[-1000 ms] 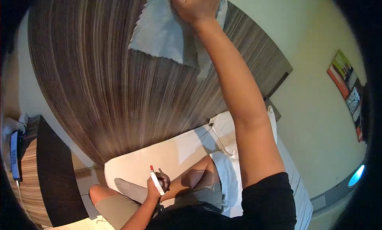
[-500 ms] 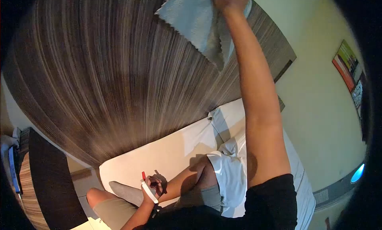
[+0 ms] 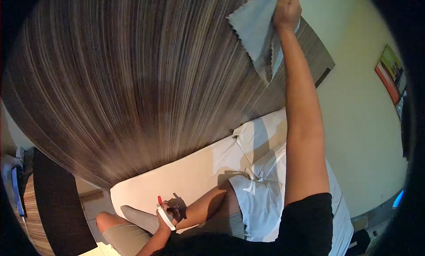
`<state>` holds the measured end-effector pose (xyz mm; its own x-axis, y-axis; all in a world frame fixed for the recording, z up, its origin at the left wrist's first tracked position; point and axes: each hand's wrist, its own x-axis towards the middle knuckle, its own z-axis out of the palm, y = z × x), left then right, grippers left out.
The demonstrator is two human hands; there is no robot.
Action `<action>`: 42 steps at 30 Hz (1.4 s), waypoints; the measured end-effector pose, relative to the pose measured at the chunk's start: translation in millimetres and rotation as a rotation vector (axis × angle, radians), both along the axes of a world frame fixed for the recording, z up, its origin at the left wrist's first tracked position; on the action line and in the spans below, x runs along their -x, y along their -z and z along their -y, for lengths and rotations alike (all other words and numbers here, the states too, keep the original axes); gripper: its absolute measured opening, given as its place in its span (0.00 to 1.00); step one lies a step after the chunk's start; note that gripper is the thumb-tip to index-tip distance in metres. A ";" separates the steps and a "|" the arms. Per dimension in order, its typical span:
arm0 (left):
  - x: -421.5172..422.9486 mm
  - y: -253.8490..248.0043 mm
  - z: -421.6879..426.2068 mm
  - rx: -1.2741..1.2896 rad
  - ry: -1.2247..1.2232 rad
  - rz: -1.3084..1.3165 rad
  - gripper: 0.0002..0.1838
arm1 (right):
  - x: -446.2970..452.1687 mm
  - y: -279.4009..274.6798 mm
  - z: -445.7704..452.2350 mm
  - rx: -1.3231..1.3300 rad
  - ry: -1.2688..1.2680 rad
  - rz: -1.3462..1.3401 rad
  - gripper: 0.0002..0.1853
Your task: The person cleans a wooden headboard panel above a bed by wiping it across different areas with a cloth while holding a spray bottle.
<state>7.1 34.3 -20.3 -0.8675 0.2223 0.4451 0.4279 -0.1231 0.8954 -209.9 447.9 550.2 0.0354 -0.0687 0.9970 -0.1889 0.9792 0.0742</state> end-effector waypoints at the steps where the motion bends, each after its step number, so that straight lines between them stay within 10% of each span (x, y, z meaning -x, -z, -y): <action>1: -0.4 2.7 0.7 -0.006 -0.006 -0.004 0.01 | -0.8 -0.5 -9.9 -0.017 0.043 -0.026 0.27; 4: -3.1 -4.5 0.7 -0.068 -0.002 0.246 0.02 | -4.1 -5.0 -9.6 -0.042 0.040 -0.052 0.29; 6: -4.0 -15.8 1.8 -0.638 0.133 0.937 0.06 | -4.7 -5.9 -1.0 -0.034 0.092 -0.105 0.28; 12: 0.0 -30.1 4.0 -0.113 -0.027 0.030 0.11 | 4.8 -11.6 15.3 0.016 0.227 0.000 0.27; 31: -3.5 -25.8 2.9 -0.322 0.260 0.400 0.08 | 11.3 11.1 290.4 -0.161 0.021 -0.032 0.22; 34: -1.8 -2.4 -4.4 -0.404 0.190 0.633 0.08 | 4.2 11.3 286.3 -0.229 -0.008 -0.053 0.21; 40: -2.2 21.6 -4.9 -0.103 0.115 0.286 0.10 | -2.9 2.3 221.1 -0.213 -0.025 0.079 0.22; 42: -2.5 11.0 -1.7 -0.431 0.215 0.832 0.10 | 7.2 -2.7 169.4 -0.209 0.059 0.062 0.24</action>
